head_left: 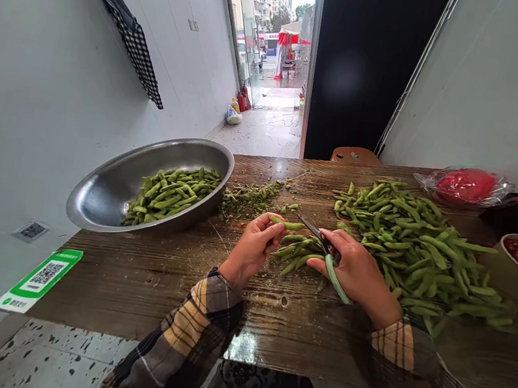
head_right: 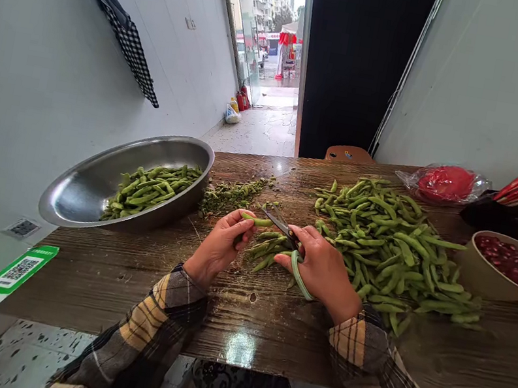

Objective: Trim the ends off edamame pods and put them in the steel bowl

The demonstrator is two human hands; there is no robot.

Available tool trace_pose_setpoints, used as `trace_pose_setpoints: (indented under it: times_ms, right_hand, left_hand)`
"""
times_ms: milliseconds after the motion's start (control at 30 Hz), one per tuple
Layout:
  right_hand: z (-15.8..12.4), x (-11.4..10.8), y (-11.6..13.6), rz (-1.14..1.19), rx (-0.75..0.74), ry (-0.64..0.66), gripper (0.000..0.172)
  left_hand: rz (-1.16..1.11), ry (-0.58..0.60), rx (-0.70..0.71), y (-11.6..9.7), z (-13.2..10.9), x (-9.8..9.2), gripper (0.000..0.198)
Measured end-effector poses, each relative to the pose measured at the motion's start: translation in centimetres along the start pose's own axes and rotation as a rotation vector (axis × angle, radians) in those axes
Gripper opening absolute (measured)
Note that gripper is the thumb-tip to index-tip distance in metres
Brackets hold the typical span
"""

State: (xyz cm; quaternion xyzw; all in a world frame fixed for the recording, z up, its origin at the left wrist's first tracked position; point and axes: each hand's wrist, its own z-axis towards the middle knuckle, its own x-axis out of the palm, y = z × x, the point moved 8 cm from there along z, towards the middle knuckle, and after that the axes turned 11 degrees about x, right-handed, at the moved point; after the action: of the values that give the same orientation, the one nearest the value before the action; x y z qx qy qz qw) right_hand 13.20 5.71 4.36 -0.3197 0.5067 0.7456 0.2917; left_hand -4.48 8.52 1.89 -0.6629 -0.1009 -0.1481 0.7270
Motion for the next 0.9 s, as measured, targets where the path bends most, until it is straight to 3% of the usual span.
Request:
trace_pose_setpoints:
  times_ms: [233, 400, 900]
  right_hand:
    - [-0.2, 0.5, 0.5, -0.017, -0.017, 0.054, 0.054]
    - [-0.2, 0.6, 0.4, 0.015, -0.033, 0.038, 0.055]
    - [-0.1, 0.4, 0.3, 0.041, -0.018, 0.007, 0.057]
  left_hand:
    - [-0.083, 0.006, -0.027, 0.3, -0.2, 0.4, 0.030]
    - [-0.058, 0.056, -0.054, 1.0, -0.4, 0.9, 0.029]
    - [-0.053, 0.049, -0.058, 1.2, -0.5, 0.9, 0.031]
